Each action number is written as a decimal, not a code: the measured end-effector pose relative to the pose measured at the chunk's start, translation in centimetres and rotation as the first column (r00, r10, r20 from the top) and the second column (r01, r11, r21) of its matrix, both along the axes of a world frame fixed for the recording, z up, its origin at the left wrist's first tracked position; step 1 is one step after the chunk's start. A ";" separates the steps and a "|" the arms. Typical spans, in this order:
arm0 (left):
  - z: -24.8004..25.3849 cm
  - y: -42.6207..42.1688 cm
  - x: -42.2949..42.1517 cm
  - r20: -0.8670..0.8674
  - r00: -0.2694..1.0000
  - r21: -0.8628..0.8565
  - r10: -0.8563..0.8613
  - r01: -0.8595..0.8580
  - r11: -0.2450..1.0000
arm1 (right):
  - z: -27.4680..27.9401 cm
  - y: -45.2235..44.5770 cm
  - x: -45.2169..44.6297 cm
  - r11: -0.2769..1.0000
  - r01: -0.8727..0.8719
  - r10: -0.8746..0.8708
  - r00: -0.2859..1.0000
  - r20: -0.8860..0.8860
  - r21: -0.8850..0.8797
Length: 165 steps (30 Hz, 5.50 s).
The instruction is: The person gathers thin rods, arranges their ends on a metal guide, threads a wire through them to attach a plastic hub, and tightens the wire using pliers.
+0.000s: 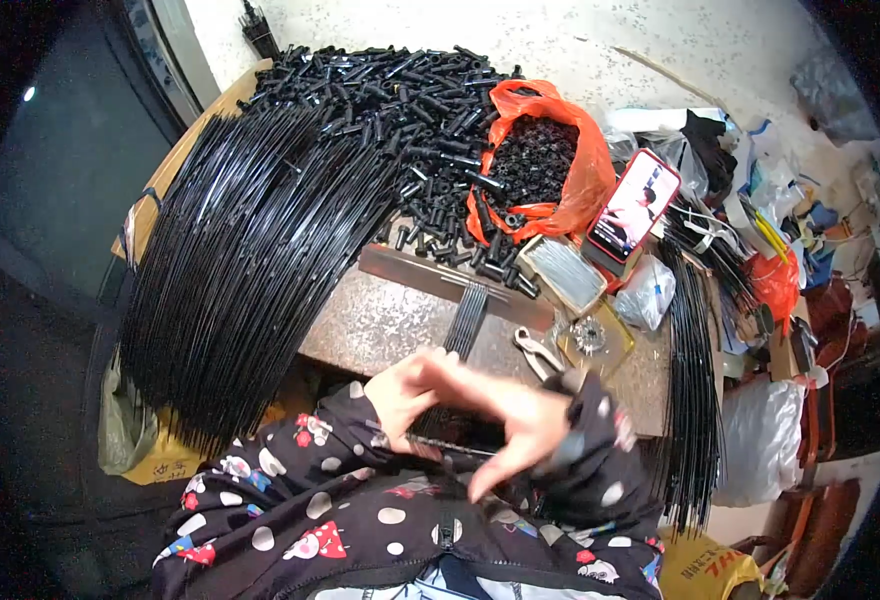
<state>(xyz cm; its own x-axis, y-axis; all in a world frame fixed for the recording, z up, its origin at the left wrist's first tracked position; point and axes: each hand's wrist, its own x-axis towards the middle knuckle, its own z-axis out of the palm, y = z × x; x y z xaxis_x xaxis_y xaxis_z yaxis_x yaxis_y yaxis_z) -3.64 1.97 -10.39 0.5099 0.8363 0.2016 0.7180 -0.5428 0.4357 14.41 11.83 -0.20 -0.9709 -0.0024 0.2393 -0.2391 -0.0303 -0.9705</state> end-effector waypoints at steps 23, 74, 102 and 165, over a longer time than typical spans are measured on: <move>10.0 0.2 2.8 0.866 0.381 -0.236 0.326 -0.264 0.935 | 1.4 -9.9 2.4 0.625 0.486 -0.629 0.777 0.025 0.611; 6.8 29.2 -11.4 -0.242 0.671 0.308 0.701 -0.632 0.711 | -12.0 -2.9 -2.2 0.260 0.816 -0.809 0.476 0.345 -0.517; -1.9 4.0 -2.7 0.303 0.809 0.040 0.503 -0.538 0.842 | -12.9 -6.3 0.2 0.210 0.875 -0.938 0.307 0.164 -0.436; -0.5 0.5 0.8 0.752 -0.189 -0.450 0.632 0.554 0.701 | -10.3 -8.1 -3.0 0.253 0.811 -0.902 0.394 0.173 -0.528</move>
